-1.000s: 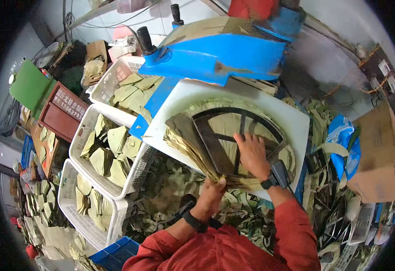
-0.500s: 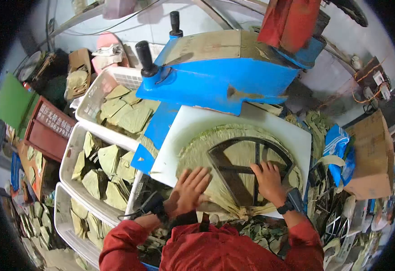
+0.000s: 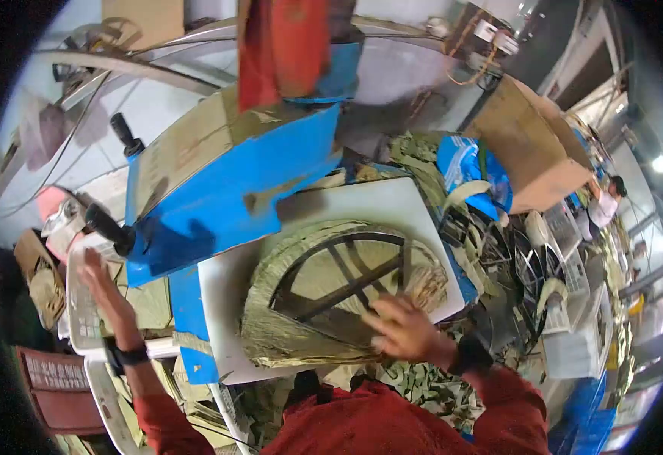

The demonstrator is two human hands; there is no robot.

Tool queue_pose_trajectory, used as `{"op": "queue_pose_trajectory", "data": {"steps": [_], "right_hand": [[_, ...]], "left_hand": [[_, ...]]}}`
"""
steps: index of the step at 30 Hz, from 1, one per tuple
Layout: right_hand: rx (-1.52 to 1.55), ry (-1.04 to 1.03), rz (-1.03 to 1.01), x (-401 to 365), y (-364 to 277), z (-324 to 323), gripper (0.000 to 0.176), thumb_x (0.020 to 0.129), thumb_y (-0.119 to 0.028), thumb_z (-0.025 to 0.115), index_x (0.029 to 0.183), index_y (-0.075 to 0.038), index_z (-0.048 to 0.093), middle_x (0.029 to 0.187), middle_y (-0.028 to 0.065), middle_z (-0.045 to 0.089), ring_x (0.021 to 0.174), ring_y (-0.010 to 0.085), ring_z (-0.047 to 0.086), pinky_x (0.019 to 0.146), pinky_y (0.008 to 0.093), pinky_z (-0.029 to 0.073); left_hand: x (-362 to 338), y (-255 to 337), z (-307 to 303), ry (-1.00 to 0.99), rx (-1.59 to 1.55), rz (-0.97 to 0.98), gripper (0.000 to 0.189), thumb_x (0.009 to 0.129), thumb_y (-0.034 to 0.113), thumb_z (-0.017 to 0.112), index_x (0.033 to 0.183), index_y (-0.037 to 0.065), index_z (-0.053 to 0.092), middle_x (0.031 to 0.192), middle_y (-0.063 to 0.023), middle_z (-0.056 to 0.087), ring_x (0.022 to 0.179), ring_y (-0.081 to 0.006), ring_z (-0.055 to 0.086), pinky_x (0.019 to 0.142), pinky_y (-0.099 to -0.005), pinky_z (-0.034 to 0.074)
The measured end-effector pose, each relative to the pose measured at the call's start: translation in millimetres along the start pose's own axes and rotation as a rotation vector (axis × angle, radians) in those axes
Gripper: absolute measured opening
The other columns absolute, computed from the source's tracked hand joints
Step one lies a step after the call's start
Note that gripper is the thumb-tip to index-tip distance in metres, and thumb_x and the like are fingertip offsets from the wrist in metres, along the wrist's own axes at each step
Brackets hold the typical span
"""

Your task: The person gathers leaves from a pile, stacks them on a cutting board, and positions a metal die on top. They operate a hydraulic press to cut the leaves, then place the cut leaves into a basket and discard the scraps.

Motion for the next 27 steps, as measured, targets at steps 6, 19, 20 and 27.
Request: {"op": "queue_pose_trajectory", "data": {"steps": [6,19,20,27], "right_hand": [[0.014,0.008,0.065,-31,-25,28,0.071,0.069,-0.039,0.071,0.132,-0.019,0.045,0.14,0.0156,0.029,0.117,0.0382,0.035,0.101,0.0519,0.027],[-0.065,0.062,-0.074,-41,-15,52,0.071,0.07,-0.028,0.072,0.132,-0.017,0.041,0.121,0.0075,0.048,0.11,0.0357,0.041,0.101,0.0538,0.026],[-0.07,0.063,-0.065,-42,-16,52,0.072,0.069,-0.027,0.072,0.132,-0.017,0.041,0.119,0.0078,0.048,0.11,0.0357,0.041,0.102,0.0534,0.025],[-0.046,0.147,-0.13,-43,-21,37,0.069,0.069,-0.027,0.07,0.131,-0.015,0.043,0.119,0.0093,0.048,0.109,0.0339,0.04,0.101,0.0506,0.025]], "left_hand": [[89,-27,41,-0.308,-0.5,-0.288,0.061,0.097,0.052,0.024,0.129,0.004,0.045,0.12,-0.0104,0.054,0.107,-0.0203,0.052,0.098,-0.0353,0.036],[40,52,42,-0.119,0.246,0.142,0.054,0.096,0.053,0.034,0.106,0.004,0.055,0.093,-0.0003,0.049,0.083,-0.0113,0.04,0.079,-0.0257,0.037],[34,56,41,-0.093,0.285,0.154,0.054,0.096,0.053,0.035,0.105,0.004,0.055,0.093,0.0,0.048,0.083,-0.0115,0.039,0.078,-0.0258,0.037],[-41,82,55,0.135,0.442,0.269,0.057,0.092,0.042,0.048,0.124,-0.005,0.041,0.11,-0.0223,0.049,0.098,-0.0309,0.047,0.091,-0.0393,0.036]]}}
Point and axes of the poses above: each hand's wrist, its own x-axis towards the middle knuckle, its own z-axis out of the palm, y = z × x, the point moved 8 cm from there along x, towards the middle knuckle
